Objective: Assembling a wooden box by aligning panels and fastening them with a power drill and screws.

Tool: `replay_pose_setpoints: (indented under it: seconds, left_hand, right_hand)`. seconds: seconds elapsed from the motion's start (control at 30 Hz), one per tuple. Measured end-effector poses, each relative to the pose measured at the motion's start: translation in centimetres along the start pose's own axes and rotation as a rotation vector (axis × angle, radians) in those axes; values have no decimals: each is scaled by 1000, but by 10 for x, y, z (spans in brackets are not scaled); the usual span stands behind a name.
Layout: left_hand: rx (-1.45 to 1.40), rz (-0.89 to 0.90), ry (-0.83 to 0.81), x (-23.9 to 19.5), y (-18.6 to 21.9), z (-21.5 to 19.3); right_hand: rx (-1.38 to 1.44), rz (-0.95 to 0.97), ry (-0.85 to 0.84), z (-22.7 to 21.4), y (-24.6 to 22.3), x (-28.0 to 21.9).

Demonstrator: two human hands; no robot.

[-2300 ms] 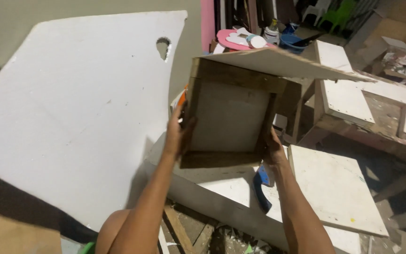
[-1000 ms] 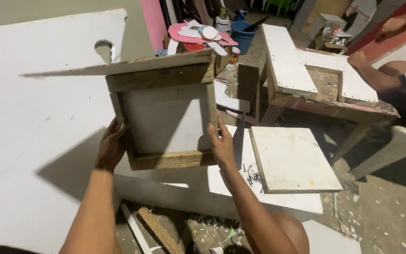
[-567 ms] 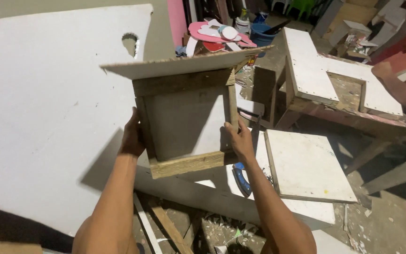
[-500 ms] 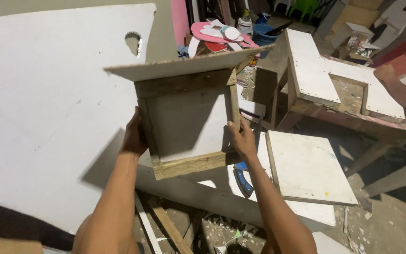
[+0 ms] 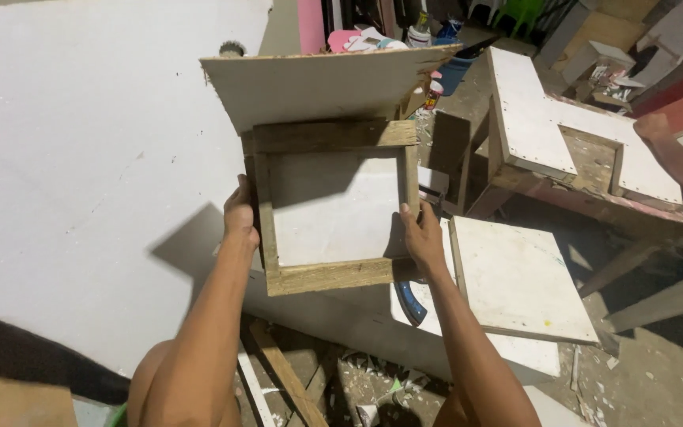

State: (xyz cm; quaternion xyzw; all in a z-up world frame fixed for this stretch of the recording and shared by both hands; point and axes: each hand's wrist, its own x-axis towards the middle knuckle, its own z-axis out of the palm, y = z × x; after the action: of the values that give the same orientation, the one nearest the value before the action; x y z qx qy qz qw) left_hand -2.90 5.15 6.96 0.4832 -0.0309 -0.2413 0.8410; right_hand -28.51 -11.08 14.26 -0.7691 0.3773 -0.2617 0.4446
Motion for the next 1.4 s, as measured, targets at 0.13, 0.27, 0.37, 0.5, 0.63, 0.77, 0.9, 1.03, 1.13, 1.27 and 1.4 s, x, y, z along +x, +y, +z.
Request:
replay_pose_setpoints:
  seconds: [0.13,0.27,0.37,0.5,0.63,0.77,0.9,1.03,1.13,1.27,1.4]
  left_hand:
    - [69,103,109,26,-11,-6]
    - [95,-6,256,-4,10,4]
    - [29,3,250,-20,12,13]
    - [-52,18,297,28,-39,-5]
    - [-284,148,214,16,-52,11]
    - [-378,113,237,5,-51,20]
    - [-393,113,244,4,-49,16]
    - [-345,114,218,0,-41,18]
    - [-344,142,242,-1,-38,19]
    - [-338,135,234,-5,-30,18]
    - [-278,157,251,35,-60,-27]
  right_hand:
    - [152,24,114,-11,26,-2]
    - [346,126,270,-13,49,-14]
    - [511,231,368,0,-26,-68]
    - [656,214,460,46,50,-24]
    - [754,328,425,76,42,-33]
    - [873,350,451,96,37,-36]
    - [963,377,451,106,52,-31]
    - [993,354,446,110,58,-24]
    - [996,341,415,110,56,-28]
    - [980,307,448,113,109,-2]
    - [795,236,433,57,124,15]
